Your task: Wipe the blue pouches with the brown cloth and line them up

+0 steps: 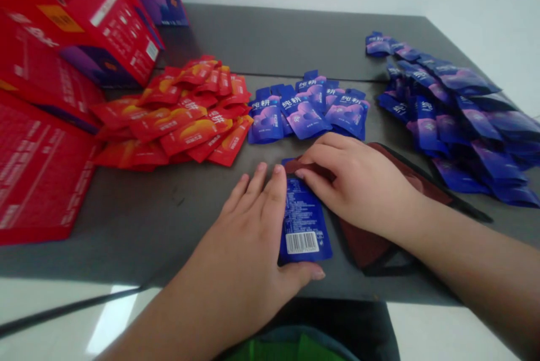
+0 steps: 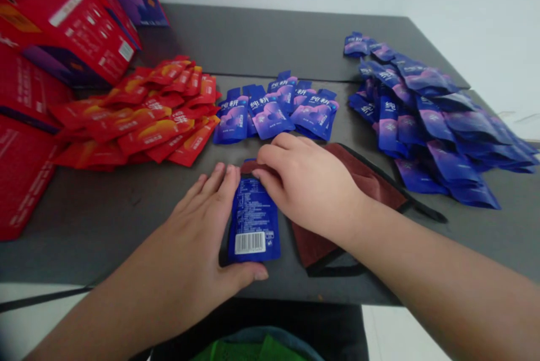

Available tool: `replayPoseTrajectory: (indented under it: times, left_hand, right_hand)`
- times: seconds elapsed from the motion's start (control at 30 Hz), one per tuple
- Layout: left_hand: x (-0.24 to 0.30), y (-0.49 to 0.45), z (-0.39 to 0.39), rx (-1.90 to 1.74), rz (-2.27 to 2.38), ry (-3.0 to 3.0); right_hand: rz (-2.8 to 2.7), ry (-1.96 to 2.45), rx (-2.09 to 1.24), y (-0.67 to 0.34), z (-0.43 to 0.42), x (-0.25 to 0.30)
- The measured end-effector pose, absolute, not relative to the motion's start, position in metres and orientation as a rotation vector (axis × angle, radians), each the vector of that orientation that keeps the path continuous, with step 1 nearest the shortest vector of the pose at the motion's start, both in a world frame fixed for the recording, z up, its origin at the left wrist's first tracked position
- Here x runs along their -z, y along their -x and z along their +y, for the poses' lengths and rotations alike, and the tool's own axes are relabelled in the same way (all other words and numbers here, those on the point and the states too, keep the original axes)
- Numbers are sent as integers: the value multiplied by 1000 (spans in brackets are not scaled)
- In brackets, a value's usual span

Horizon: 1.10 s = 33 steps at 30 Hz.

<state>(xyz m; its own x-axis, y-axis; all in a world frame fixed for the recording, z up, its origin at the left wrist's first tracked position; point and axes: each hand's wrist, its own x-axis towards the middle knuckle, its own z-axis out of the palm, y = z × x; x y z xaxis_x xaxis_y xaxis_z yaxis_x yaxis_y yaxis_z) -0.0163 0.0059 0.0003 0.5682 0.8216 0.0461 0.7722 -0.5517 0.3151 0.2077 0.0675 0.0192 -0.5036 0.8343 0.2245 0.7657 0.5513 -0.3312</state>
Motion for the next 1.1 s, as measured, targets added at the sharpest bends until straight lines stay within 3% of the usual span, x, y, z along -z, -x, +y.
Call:
replayPoseTrajectory:
  times: [0.13,0.37,0.9,1.1]
  left_hand:
    - [1,23,0,-288,1323,-2541]
    - [3,25,0,-342,1289,-2536]
    - [6,24,1,-383,1304,-2512]
    - [3,24,1,-381,1298,-2588]
  right_hand:
    - [-2294,1196,-396,-220,65,-32]
    - [-2596,807,-1003,-213,37,-52]
    - [-2643,1111,-550,-198,59,-29]
    - [-2391,1271,-413,-210,70,-31]
